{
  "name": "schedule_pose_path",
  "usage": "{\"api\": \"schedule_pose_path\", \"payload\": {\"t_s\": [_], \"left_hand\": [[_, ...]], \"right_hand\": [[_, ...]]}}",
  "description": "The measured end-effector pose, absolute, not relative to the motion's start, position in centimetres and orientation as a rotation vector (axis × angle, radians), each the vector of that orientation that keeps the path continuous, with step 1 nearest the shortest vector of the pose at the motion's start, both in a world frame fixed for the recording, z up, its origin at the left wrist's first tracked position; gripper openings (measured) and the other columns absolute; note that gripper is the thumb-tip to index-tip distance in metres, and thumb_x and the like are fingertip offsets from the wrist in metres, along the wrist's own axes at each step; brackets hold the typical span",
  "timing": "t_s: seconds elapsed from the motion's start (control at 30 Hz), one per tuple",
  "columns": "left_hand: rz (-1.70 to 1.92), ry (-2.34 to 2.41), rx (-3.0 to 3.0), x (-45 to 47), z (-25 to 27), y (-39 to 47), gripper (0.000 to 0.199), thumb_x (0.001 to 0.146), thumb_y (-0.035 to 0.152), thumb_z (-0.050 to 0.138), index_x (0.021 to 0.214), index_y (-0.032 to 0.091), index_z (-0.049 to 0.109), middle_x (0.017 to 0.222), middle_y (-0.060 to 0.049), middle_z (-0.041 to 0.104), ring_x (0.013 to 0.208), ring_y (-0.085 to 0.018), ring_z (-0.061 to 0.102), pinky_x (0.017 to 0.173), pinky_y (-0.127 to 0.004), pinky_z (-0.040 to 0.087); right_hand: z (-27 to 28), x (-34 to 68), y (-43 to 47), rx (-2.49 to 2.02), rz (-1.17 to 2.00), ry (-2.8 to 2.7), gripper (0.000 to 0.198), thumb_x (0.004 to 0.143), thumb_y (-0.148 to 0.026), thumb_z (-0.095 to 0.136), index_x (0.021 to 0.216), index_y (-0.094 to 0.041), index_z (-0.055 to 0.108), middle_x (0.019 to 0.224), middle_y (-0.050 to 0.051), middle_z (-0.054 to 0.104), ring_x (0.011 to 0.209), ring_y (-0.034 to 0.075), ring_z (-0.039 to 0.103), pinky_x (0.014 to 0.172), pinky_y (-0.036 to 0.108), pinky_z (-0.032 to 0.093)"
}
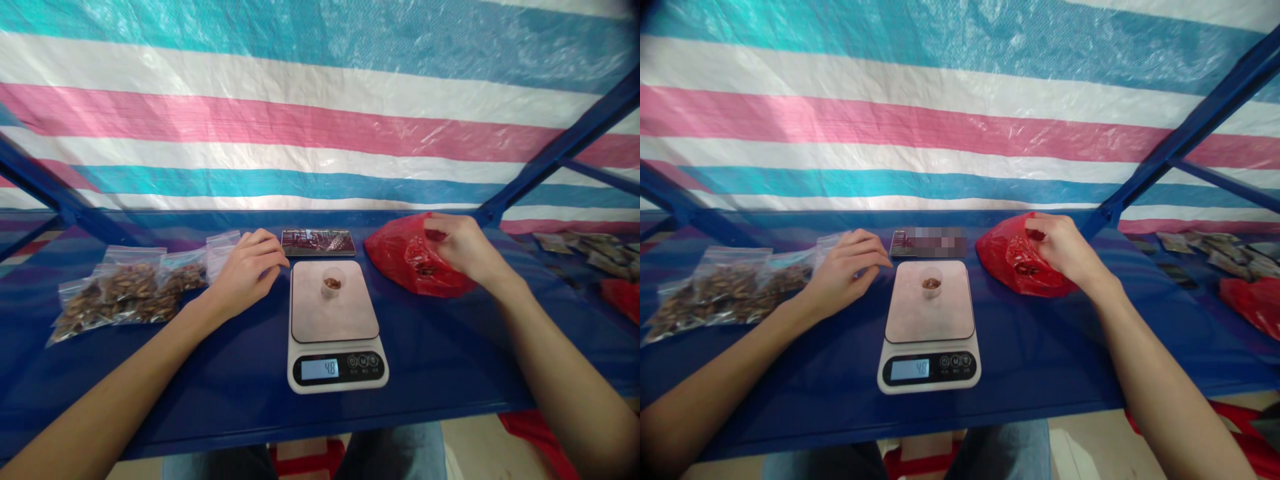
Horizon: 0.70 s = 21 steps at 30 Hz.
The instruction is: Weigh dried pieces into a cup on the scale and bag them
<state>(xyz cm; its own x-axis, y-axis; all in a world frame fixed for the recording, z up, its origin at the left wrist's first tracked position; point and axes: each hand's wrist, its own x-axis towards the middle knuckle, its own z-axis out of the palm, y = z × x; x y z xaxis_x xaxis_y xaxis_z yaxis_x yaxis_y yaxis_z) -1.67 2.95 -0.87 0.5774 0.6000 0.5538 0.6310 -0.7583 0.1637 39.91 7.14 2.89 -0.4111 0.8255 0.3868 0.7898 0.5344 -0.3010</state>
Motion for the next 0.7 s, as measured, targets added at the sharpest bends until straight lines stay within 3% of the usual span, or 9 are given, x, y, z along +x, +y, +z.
{"api": "schedule_pose_path", "payload": {"t_s": [0.13,0.27,0.47,0.7], "left_hand": [[-0.936,-1.089,-2.739,-1.8,-0.9,3.0,0.028,0.098,0.008,0.052,0.086,0.020,0.075,0.093,-0.004,0.078,0.103,-0.025,0.061,0.084,-0.041,0.041],[-0.948,-1.082,-2.729,-1.9,-0.9,3.1,0.029,0.098,0.007,0.051,0.087,0.019,0.075,0.093,-0.005,0.078,0.104,-0.025,0.061,0.085,-0.041,0.042],[-0.943,-1.092,-2.727,-1.9,-0.8,3.0,0.030,0.100,0.009,0.050,0.087,0.019,0.075,0.094,-0.005,0.078,0.103,-0.025,0.061,0.085,-0.041,0.042],[-0.929,-1.083,-2.719,-1.9,-0.9,3.0,0.030,0.099,0.010,0.051,0.087,0.020,0.076,0.093,-0.005,0.078,0.104,-0.026,0.061,0.083,-0.041,0.041]], "right_hand": [[3.8,41.5,6.7,-1.300,0.184,-2.167,0.009,0.088,-0.030,0.066,0.089,-0.024,0.073,0.090,0.008,0.078,0.078,0.026,0.073,0.073,0.038,0.055],[5.9,42.0,5.1,-1.294,0.198,-2.023,0.016,0.086,-0.040,0.080,0.096,-0.028,0.079,0.094,0.008,0.079,0.082,0.027,0.073,0.076,0.040,0.059],[9.2,36.3,1.9,-1.071,0.152,-2.108,0.011,0.091,-0.037,0.081,0.102,-0.034,0.079,0.097,0.004,0.078,0.081,0.026,0.071,0.075,0.041,0.059],[8.0,27.0,2.3,-0.647,0.575,-2.695,0.015,0.103,-0.020,0.065,0.101,-0.020,0.079,0.100,0.006,0.077,0.087,0.018,0.073,0.077,0.028,0.053]]}}
